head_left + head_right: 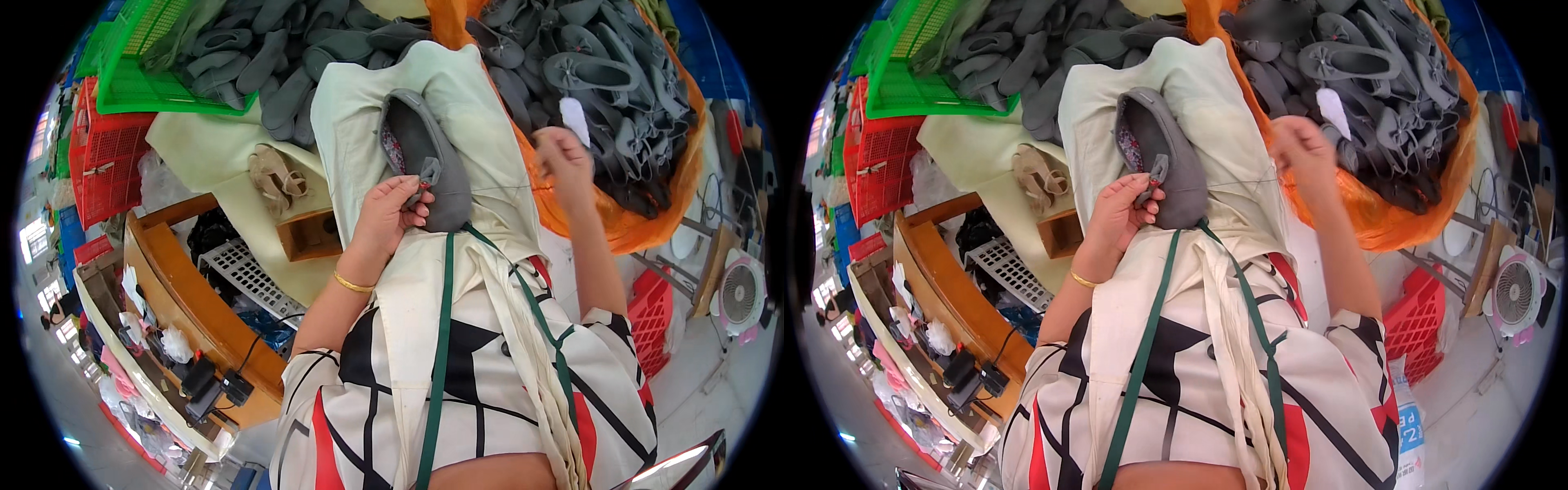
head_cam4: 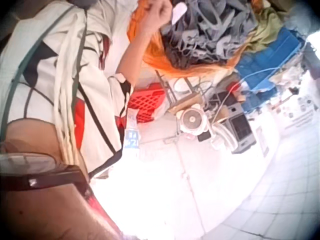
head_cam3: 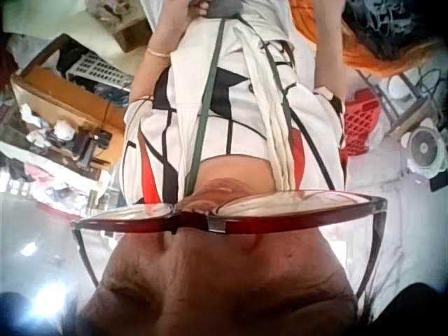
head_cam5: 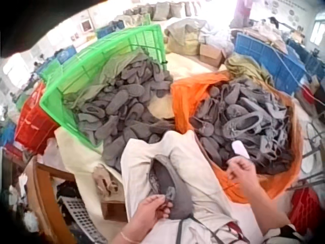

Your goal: The person is sewing a decorative bow onto the front of a grey slip-on shoe. They use a needle and thread to stitch the bow in place, pulling the thread tight and securing it. The person works on a single shoe throughout the clip, handling the fabric and thread with both hands.

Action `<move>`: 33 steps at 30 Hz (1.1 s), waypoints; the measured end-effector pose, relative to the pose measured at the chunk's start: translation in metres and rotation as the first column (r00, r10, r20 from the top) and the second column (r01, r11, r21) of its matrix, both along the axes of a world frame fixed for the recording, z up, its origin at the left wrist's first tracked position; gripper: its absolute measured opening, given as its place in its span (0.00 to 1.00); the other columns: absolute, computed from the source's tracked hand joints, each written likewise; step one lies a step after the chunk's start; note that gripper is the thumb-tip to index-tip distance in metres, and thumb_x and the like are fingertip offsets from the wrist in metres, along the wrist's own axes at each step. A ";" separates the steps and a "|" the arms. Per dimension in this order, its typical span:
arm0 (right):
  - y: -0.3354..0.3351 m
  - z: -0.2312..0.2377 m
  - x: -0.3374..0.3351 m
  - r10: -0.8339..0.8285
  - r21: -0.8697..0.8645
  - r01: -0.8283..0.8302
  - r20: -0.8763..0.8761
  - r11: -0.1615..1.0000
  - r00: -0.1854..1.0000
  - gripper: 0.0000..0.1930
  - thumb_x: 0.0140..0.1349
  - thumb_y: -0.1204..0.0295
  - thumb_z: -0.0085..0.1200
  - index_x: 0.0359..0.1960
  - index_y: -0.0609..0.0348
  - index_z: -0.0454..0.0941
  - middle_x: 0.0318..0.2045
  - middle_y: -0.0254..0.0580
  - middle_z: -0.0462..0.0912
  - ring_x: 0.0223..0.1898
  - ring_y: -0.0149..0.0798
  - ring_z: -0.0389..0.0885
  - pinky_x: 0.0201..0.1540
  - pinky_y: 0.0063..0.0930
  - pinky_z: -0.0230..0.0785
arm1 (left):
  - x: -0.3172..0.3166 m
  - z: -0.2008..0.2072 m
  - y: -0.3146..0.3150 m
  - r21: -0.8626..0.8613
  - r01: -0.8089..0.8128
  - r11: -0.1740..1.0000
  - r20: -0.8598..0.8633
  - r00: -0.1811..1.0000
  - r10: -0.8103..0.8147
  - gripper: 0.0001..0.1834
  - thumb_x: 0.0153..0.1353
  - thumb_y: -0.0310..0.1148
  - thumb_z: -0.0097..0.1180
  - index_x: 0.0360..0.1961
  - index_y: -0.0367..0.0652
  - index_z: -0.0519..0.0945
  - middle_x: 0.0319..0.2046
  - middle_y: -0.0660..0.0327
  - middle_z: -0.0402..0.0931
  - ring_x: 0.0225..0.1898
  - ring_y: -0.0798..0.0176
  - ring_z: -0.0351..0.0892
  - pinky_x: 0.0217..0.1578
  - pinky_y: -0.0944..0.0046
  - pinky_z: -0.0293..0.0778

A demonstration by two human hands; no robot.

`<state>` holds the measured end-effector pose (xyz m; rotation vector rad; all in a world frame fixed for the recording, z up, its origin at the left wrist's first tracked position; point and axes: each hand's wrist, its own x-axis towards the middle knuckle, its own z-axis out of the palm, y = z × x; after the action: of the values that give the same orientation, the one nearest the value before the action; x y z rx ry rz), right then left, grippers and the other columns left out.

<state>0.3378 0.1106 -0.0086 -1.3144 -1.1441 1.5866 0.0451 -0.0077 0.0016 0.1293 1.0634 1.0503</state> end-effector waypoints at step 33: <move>-0.050 0.019 -0.107 0.556 0.050 -0.609 0.357 0.791 0.751 0.09 0.67 0.72 0.53 0.46 0.59 0.80 0.35 0.40 0.85 0.32 0.32 0.81 0.38 0.23 0.72 | 0.003 -0.005 -0.004 -0.010 -0.122 0.992 -0.045 0.992 0.121 0.10 0.70 0.36 0.56 0.44 0.41 0.78 0.33 0.59 0.83 0.27 0.71 0.79 0.28 0.71 0.76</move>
<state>0.2310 0.0607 0.0106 -1.1935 -2.0124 1.6783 0.0482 -0.0116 -0.0035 0.0785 1.1290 1.1549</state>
